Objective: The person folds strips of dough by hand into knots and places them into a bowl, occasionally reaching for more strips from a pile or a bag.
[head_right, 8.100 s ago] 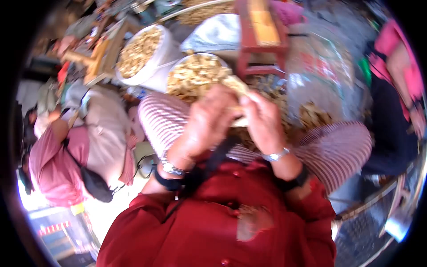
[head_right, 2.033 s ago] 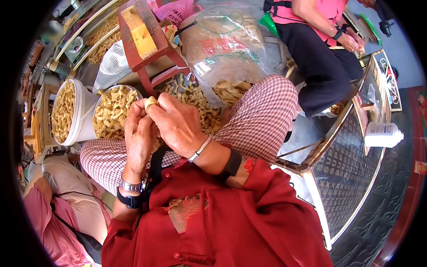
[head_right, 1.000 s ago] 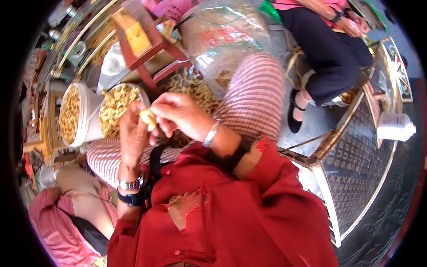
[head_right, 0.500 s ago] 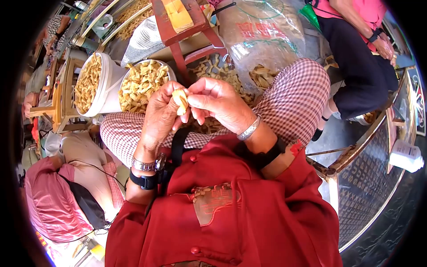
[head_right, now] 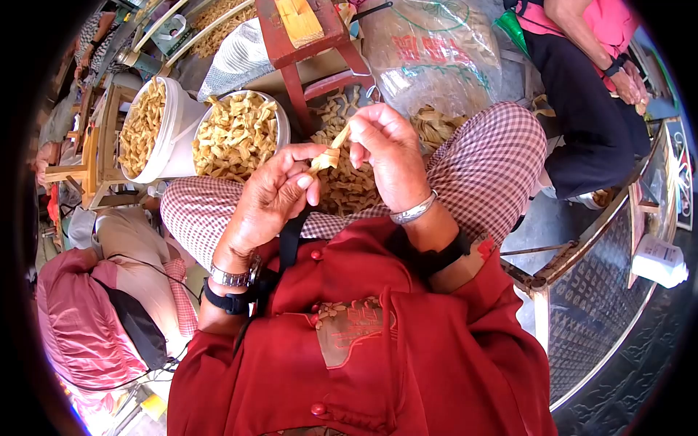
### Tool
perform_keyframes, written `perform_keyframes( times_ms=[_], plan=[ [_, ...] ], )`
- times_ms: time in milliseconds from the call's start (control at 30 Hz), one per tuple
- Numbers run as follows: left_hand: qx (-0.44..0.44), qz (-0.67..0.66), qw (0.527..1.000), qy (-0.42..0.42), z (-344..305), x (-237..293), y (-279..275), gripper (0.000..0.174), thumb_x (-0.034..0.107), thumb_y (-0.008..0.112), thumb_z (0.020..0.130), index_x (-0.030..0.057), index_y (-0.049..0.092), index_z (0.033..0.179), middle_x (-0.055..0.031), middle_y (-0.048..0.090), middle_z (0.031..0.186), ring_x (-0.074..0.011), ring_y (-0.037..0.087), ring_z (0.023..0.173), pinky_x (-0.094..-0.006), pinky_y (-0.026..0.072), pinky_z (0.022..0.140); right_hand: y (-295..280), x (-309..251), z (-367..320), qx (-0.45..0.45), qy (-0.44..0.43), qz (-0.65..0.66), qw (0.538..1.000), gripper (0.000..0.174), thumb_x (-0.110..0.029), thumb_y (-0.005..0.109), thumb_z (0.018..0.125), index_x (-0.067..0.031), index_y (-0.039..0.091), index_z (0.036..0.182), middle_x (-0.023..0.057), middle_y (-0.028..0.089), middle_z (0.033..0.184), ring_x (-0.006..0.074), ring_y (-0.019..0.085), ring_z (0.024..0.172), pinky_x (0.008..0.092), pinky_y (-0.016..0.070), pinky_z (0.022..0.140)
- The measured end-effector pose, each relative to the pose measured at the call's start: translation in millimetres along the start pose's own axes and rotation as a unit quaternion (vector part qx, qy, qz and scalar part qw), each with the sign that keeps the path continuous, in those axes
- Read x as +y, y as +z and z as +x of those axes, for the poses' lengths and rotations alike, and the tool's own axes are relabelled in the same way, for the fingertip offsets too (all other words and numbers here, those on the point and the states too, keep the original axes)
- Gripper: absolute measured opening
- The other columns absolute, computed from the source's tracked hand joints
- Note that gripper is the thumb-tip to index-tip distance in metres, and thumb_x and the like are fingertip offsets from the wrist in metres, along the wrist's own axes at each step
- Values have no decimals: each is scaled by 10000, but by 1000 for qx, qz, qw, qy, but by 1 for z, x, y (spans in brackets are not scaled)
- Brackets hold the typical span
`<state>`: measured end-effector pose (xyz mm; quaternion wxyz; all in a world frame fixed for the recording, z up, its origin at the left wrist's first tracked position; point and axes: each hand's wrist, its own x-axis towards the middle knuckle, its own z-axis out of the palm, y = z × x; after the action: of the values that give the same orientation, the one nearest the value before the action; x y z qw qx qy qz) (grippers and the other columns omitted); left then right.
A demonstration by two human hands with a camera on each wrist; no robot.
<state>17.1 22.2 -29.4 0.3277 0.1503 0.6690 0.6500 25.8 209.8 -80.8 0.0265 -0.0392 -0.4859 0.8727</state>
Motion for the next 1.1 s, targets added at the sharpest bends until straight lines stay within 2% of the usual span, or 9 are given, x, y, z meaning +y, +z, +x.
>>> perform_keyframes(
  times_ms=[167, 200, 300, 367, 500, 600, 733, 867, 1100],
  plan=[
    [74, 167, 982, 50, 2, 7, 3, 350, 2, 485, 908, 55, 479, 1254, -48, 542, 746, -107, 525, 669, -257, 452, 627, 2, -8, 4, -24, -2, -14, 1000, 210, -197, 546, 924, -31, 522, 1049, 11, 535, 781, 71, 511, 617, 206, 426, 542],
    [81, 191, 975, 86, 5, 1, 2, 452, -1, 486, 915, 79, 389, 1349, 10, 546, 743, -43, 418, 557, -184, 382, 524, 5, -13, 4, -31, 9, -23, 999, 261, -233, 541, 929, -31, 506, 1089, 14, 536, 791, 70, 512, 621, 204, 425, 539],
    [85, 191, 974, 93, 8, 3, 1, 472, -29, 537, 859, 62, 398, 1301, -126, 615, 794, -227, 610, 683, -307, 483, 656, 1, -14, 0, -107, 59, -112, 986, 739, -631, 478, 843, -18, 410, 1250, 11, 525, 791, 64, 490, 632, 190, 398, 541],
    [86, 215, 965, 120, 12, 0, 2, 508, -36, 545, 847, 64, 369, 1313, -155, 627, 781, -284, 625, 696, -330, 488, 646, 2, -9, -3, -169, 106, -134, 971, 744, -637, 492, 834, -3, 436, 1220, 1, 523, 742, 55, 482, 585, 174, 381, 508],
    [104, 221, 968, 52, 14, 4, 4, 481, -9, 546, 858, 39, 367, 1301, -148, 648, 761, -253, 617, 613, -328, 491, 609, 23, -6, -4, -123, 119, -174, 970, 278, -281, 570, 901, -6, 555, 944, -2, 525, 668, 42, 454, 485, 174, 355, 423],
    [101, 227, 968, -21, 15, 5, -2, 457, 27, 555, 870, 31, 380, 1292, -180, 663, 856, -236, 654, 699, -324, 505, 656, 22, -2, -3, -110, 148, -111, 977, 160, -176, 589, 877, -21, 554, 895, -5, 520, 652, 33, 433, 468, 175, 333, 398],
    [89, 203, 973, 59, 17, -12, 2, 398, 44, 544, 887, 20, 422, 1265, -201, 640, 981, -289, 623, 1020, -332, 492, 819, 18, 1, -2, -78, 199, 6, 977, 98, -110, 596, 843, -21, 558, 860, 38, 596, 671, 32, 420, 438, 174, 322, 378],
    [88, 184, 975, 84, 16, -16, 3, 302, 74, 529, 922, 26, 474, 1215, 0, 498, 691, -67, 426, 595, -200, 370, 532, 15, -7, -2, -54, 201, 38, 977, 97, -103, 596, 836, -21, 558, 872, 2, 546, 649, 26, 403, 447, 172, 306, 387],
    [95, 207, 966, 125, 9, -11, -6, 151, 60, 567, 883, -15, 637, 994, -160, 665, 887, -223, 652, 735, -293, 510, 665, 10, -21, -1, 1, 174, 35, 984, 38, -60, 590, 816, -31, 572, 832, -18, 492, 626, 32, 406, 454, 171, 311, 408]
  ],
)
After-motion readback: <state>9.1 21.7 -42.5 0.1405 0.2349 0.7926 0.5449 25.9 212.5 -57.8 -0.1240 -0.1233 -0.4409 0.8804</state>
